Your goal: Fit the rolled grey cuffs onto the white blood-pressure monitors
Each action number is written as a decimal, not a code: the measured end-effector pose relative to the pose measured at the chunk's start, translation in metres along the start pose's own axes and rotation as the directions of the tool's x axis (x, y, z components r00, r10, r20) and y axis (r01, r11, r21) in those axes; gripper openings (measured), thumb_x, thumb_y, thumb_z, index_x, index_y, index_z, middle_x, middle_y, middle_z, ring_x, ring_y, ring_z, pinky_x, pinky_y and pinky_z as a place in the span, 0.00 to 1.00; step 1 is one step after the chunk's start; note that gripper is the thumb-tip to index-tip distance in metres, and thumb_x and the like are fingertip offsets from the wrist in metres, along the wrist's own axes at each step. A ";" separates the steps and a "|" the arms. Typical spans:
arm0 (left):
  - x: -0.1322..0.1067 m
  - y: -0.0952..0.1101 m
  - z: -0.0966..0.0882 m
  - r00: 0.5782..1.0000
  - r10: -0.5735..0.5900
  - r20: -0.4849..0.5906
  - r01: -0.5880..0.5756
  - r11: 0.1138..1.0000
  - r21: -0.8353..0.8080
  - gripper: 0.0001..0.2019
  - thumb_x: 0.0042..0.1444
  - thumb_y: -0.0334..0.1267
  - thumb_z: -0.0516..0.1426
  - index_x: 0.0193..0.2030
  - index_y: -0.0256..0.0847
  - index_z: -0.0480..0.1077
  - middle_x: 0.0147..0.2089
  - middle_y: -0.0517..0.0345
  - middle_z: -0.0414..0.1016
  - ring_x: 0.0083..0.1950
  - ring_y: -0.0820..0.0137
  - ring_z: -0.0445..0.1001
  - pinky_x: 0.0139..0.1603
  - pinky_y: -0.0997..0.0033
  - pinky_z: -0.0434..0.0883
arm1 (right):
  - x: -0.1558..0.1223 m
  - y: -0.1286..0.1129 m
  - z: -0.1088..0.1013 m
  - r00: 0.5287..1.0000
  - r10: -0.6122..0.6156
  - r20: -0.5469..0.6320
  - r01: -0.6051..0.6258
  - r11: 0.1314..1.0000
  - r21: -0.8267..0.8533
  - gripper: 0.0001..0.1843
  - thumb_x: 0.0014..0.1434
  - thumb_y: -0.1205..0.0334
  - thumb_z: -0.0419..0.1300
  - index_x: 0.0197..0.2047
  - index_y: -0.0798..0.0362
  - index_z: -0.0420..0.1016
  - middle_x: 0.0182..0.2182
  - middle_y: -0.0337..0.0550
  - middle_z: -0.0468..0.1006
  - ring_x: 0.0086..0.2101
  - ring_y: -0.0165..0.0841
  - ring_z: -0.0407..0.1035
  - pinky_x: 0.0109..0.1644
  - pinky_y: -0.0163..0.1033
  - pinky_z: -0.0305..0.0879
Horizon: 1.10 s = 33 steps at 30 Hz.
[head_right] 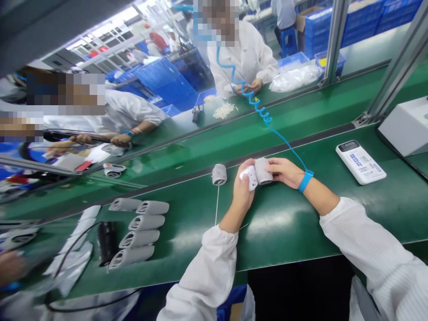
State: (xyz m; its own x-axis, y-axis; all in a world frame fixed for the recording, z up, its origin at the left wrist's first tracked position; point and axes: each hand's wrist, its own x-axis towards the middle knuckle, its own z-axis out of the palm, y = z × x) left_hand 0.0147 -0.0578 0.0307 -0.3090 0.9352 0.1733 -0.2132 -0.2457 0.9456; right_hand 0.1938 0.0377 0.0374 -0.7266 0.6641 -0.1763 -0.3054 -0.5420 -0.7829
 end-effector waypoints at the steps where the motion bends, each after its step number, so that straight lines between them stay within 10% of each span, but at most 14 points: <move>1: 0.001 -0.002 0.000 1.000 -0.022 -0.017 0.021 0.998 -0.058 0.37 0.59 0.72 0.69 0.63 0.47 0.81 0.66 0.44 0.80 0.72 0.44 0.75 0.75 0.48 0.72 | 0.000 0.000 0.000 1.000 -0.008 0.000 0.008 1.000 -0.001 0.24 0.55 0.61 0.83 0.55 0.55 0.88 0.49 0.51 0.89 0.46 0.40 0.83 0.50 0.42 0.85; 18: -0.001 -0.004 0.001 0.983 -0.164 0.078 0.176 0.967 -0.182 0.40 0.62 0.77 0.64 0.68 0.50 0.77 0.73 0.46 0.77 0.78 0.44 0.71 0.80 0.43 0.68 | -0.003 0.001 0.004 0.995 -0.099 0.032 0.102 0.987 -0.122 0.31 0.56 0.60 0.82 0.63 0.49 0.87 0.56 0.51 0.88 0.51 0.42 0.82 0.51 0.43 0.82; 33: -0.004 -0.017 -0.002 0.998 0.005 -0.067 0.000 0.997 0.074 0.39 0.65 0.77 0.61 0.68 0.48 0.76 0.72 0.45 0.77 0.73 0.49 0.76 0.78 0.50 0.71 | 0.005 0.019 0.012 0.939 -0.343 0.009 0.321 0.868 -0.378 0.30 0.55 0.57 0.81 0.60 0.49 0.85 0.53 0.47 0.87 0.49 0.41 0.81 0.60 0.48 0.78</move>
State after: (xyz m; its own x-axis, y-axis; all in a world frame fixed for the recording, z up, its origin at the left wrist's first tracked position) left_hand 0.0175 -0.0575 0.0137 -0.3711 0.9148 0.1596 -0.1435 -0.2263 0.9634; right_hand 0.1771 0.0247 0.0284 -0.5830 0.8052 0.1084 -0.2654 -0.0627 -0.9621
